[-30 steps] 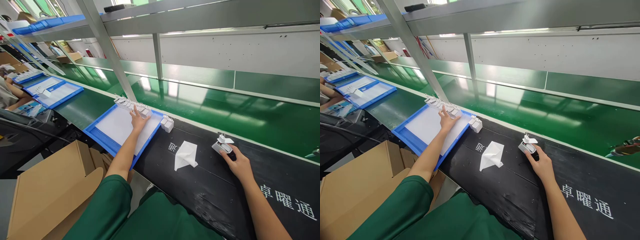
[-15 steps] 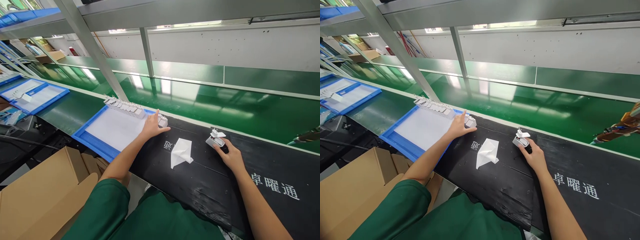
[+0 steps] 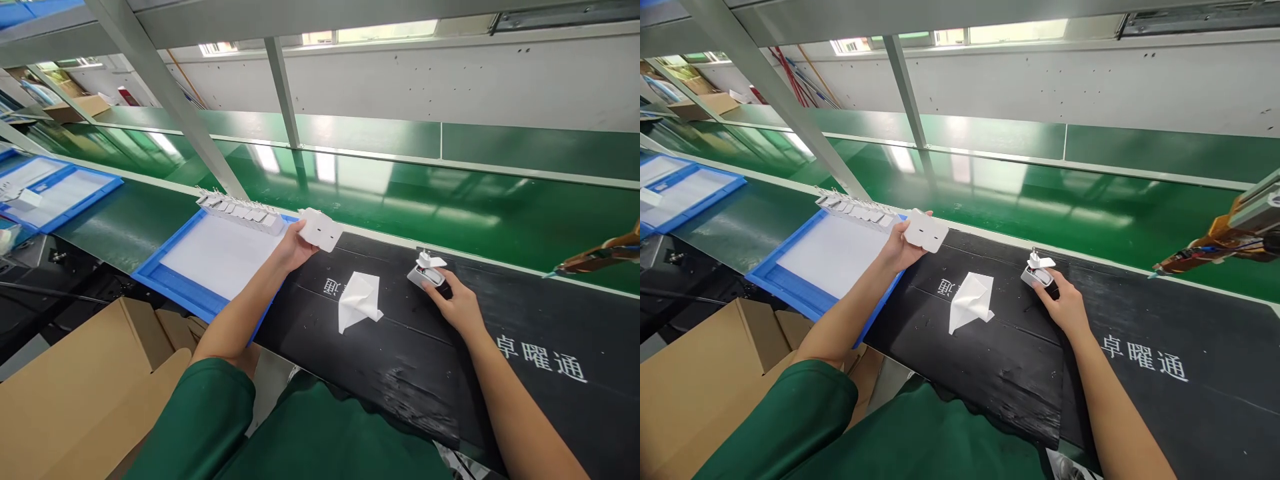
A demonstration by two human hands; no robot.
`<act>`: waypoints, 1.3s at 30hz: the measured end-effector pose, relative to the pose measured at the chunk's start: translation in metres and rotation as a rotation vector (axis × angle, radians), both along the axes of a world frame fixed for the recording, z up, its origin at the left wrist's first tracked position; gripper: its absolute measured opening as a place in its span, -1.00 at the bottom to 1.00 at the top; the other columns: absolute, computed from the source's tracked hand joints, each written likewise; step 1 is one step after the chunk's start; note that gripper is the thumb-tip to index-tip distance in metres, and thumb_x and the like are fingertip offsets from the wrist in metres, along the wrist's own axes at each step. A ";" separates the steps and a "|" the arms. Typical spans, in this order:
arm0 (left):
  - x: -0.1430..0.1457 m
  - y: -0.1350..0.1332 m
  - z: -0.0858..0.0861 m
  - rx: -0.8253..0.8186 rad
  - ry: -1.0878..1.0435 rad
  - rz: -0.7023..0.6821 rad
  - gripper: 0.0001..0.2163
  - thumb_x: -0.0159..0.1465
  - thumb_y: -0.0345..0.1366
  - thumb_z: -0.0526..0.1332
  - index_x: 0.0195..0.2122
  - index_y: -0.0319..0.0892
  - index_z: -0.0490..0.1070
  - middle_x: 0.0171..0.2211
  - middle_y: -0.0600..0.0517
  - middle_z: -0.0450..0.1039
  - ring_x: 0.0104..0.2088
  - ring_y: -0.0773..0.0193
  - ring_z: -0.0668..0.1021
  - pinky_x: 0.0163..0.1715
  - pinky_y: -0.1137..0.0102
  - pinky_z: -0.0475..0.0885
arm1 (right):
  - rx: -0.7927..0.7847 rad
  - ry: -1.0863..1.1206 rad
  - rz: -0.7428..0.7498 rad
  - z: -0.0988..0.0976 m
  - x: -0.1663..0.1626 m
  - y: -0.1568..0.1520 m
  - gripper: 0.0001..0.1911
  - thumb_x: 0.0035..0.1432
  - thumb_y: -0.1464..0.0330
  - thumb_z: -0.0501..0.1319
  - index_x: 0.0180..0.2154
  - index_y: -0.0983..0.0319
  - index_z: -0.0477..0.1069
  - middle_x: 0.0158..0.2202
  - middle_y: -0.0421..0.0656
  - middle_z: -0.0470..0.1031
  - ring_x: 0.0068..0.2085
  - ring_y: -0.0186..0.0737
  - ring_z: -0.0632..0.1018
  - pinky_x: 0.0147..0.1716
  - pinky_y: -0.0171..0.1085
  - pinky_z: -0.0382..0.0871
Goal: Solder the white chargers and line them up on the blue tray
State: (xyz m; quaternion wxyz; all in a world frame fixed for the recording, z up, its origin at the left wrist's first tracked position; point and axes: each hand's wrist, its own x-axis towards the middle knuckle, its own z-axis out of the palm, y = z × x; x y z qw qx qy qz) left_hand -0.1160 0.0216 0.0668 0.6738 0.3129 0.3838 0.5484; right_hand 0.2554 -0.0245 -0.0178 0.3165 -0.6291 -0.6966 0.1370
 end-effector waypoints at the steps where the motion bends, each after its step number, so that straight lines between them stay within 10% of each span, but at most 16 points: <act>1: -0.001 -0.001 0.003 -0.005 -0.028 0.007 -0.57 0.17 -0.09 0.22 0.03 -0.17 0.43 -0.13 -0.04 0.54 -0.13 0.17 0.57 -0.30 0.41 0.48 | 0.001 0.002 -0.001 0.000 0.000 0.000 -0.42 0.14 -0.12 0.11 -0.06 0.16 0.47 -0.18 -0.04 0.64 -0.26 -0.01 0.62 -0.28 -0.15 0.46; 12: -0.017 0.007 -0.001 0.046 0.010 0.100 -0.61 0.16 -0.07 0.23 -0.04 -0.17 0.43 -0.15 -0.03 0.52 -0.12 0.18 0.56 -0.26 0.39 0.49 | -0.045 0.027 -0.031 0.001 -0.001 0.000 -0.36 0.09 -0.18 0.09 -0.06 0.17 0.47 -0.13 -0.02 0.64 -0.19 0.06 0.63 -0.18 -0.08 0.47; 19: -0.049 0.017 -0.029 0.263 0.930 0.453 -0.18 0.01 -0.23 0.43 0.29 -0.03 0.14 0.16 -0.12 0.32 0.24 -0.05 0.31 0.19 0.17 0.26 | -0.047 0.016 -0.031 -0.001 0.000 0.000 -0.38 0.10 -0.14 0.11 -0.05 0.17 0.47 -0.13 -0.02 0.64 -0.20 0.05 0.63 -0.17 -0.09 0.47; 26: -0.059 0.027 -0.051 0.352 1.657 0.439 -0.23 0.18 -0.17 0.27 0.38 -0.30 0.04 0.07 -0.27 0.36 0.14 -0.13 0.33 0.24 0.04 0.17 | 0.006 0.015 -0.006 -0.001 0.000 0.001 -0.40 0.12 -0.14 0.11 -0.08 0.16 0.48 -0.17 -0.04 0.65 -0.23 0.01 0.63 -0.23 -0.14 0.48; 34: -0.052 0.021 -0.044 0.257 2.037 0.521 -0.21 0.22 -0.05 0.26 0.40 -0.21 0.00 0.35 -0.33 0.01 0.26 -0.25 0.24 0.19 0.01 0.23 | -0.021 0.020 0.007 -0.002 0.002 0.001 -0.33 0.10 -0.19 0.09 -0.05 0.19 0.48 -0.13 0.01 0.64 -0.21 0.05 0.63 -0.20 -0.09 0.48; 39: -0.047 0.018 -0.028 0.100 2.072 0.428 -0.24 0.25 0.02 0.23 0.37 -0.26 0.06 0.14 -0.35 0.35 0.12 -0.21 0.44 0.04 0.09 0.38 | -0.011 0.018 -0.010 -0.008 0.001 0.002 -0.30 0.10 -0.19 0.08 -0.03 0.21 0.48 -0.14 0.03 0.63 -0.20 0.08 0.63 -0.19 -0.05 0.48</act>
